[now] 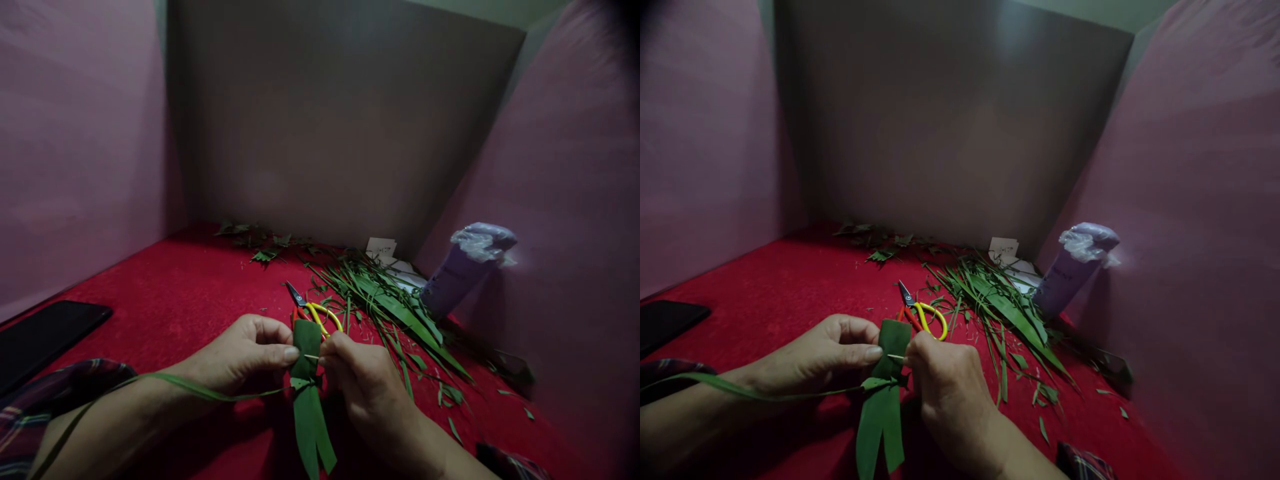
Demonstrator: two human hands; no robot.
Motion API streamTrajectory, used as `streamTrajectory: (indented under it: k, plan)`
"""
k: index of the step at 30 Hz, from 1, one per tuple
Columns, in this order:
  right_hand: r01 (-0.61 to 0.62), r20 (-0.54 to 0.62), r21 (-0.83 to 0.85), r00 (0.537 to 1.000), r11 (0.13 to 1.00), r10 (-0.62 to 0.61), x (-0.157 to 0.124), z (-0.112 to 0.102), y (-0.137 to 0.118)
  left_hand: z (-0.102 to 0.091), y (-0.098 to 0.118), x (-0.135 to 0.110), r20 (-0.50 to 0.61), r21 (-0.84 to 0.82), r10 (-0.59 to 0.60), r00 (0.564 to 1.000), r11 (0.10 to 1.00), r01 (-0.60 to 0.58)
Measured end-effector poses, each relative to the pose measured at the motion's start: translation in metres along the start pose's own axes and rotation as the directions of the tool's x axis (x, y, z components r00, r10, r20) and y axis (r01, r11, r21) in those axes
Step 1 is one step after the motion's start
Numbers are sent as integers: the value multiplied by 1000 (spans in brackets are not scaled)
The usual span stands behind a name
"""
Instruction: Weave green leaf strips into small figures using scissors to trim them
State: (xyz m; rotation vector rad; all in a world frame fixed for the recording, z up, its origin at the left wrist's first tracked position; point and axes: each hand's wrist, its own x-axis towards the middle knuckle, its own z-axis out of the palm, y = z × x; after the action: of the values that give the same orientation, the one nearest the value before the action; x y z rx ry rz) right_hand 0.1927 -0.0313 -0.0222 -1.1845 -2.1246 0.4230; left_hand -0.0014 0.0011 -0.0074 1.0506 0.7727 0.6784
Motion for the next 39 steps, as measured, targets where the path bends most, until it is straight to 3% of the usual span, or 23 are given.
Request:
streamTrajectory:
  k: [9, 18, 24, 30, 39]
  plan:
    - [-91, 86, 33, 992, 995, 88, 2, 1, 1, -4, -4, 3, 21, 9, 11, 1000, 1000, -11]
    - [-41, -18, 70, 999, 997, 43, 0, 0, -5, -2, -4, -1, 6, 25, -12, 1000, 1000, 12]
    - [-69, 34, 21, 997, 997, 68, 1, -2, -5, 0, -4, -2, 15, 29, -14, 1000, 999, 14]
    - [-142, 118, 143, 985, 980, 125, -1, 1, -4, -4, -7, 0, 47, 46, -8, 999, 999, 6]
    - [-115, -21, 230, 992, 966, 123, 4, 2, -9, -1, -7, 1, -2, 8, 22, 1000, 1000, -22]
